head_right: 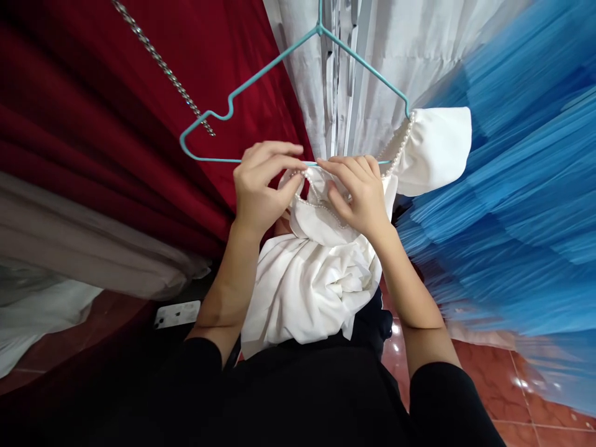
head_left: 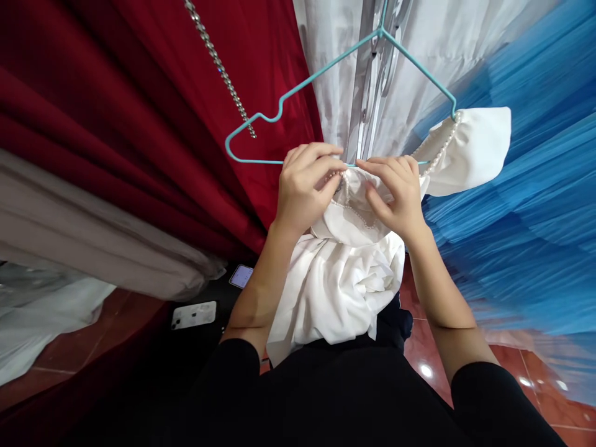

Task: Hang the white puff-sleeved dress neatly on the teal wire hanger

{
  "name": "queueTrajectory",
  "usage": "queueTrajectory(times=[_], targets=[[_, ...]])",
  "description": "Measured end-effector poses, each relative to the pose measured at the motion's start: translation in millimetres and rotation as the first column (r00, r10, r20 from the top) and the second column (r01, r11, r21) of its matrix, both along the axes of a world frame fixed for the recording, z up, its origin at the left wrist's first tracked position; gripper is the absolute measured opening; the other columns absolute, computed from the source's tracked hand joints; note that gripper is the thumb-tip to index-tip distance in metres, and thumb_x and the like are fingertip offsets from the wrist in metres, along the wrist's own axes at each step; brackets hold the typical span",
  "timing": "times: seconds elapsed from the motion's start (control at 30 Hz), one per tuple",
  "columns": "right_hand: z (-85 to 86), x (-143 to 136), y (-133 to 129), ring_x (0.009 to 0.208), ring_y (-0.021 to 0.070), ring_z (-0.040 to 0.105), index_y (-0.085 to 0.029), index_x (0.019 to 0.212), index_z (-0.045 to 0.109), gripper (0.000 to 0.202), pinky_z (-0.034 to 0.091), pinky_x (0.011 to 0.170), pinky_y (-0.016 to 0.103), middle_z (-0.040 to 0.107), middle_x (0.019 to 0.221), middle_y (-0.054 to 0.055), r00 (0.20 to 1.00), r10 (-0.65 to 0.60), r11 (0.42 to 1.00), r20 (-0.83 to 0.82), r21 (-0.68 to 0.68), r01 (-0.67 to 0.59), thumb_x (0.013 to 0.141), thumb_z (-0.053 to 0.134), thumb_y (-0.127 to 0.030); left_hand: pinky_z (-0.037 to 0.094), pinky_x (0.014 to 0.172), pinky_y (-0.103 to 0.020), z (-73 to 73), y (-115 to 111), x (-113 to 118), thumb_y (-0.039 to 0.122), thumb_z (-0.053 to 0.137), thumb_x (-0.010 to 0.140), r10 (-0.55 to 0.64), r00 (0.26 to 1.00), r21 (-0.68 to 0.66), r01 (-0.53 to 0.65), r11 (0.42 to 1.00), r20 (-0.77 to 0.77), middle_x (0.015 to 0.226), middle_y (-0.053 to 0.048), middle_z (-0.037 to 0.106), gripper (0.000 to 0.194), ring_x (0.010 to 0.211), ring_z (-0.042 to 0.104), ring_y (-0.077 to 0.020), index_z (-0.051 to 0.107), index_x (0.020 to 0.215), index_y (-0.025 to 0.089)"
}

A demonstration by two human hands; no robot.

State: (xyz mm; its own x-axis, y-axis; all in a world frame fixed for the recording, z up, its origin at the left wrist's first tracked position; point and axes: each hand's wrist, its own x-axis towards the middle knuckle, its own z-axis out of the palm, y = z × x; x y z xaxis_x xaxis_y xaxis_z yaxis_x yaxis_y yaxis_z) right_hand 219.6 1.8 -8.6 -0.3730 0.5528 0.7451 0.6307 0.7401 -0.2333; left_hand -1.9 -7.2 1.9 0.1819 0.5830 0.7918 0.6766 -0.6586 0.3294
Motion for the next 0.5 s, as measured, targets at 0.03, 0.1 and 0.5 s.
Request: queueTrajectory(times=[0.03, 0.1, 0.5], targets=[[-0.4, 0.7, -1.3, 0.116, 0.0277, 0.072, -0.034, 0.14, 0.069, 0.036, 0.049, 0.116, 0.057, 0.078, 0.131, 0.004, 1.0, -0.001, 1.0, 0.008, 0.001, 0.001, 0.107, 0.054, -0.032, 0.054, 0.108, -0.046, -0.6, 2.0, 2.8, 0.013, 0.067, 0.101, 0.023, 1.0, -0.03, -0.023, 0.999, 0.019, 0.119, -0.004, 0.081, 0.018, 0.112, 0.074, -0.025, 0.075, 0.111, 0.026], [1.5, 4.2, -2.4, 0.115, 0.0277, 0.073, -0.033, 0.135, 0.071, 0.032, 0.051, 0.114, 0.057, 0.079, 0.129, 0.005, 1.0, 0.004, 1.0, 0.006, 0.012, -0.004, 0.108, 0.055, -0.034, 0.054, 0.103, -0.042, -4.9, 4.9, 6.8, 0.013, 0.067, 0.102, 0.04, 0.997, -0.042, -0.037, 0.998, 0.062, 0.111, -0.003, 0.082, 0.019, 0.103, 0.075, -0.023, 0.075, 0.115, 0.025], [52.2, 73.2, 48.5, 0.095, 0.0219, 0.075, -0.025, 0.102, 0.077, 0.026, 0.061, 0.091, 0.041, 0.081, 0.103, 0.004, 0.883, -0.205, 0.953, -0.422, 0.12, 0.279, 0.083, 0.07, -0.009, 0.051, 0.096, -0.041, -11.5, 10.1, -5.2, 0.015, 0.072, 0.104, -0.007, 0.995, 0.073, 0.0, 0.997, 0.101, 0.104, -0.001, 0.084, 0.015, 0.095, 0.075, -0.022, 0.083, 0.103, 0.025]])
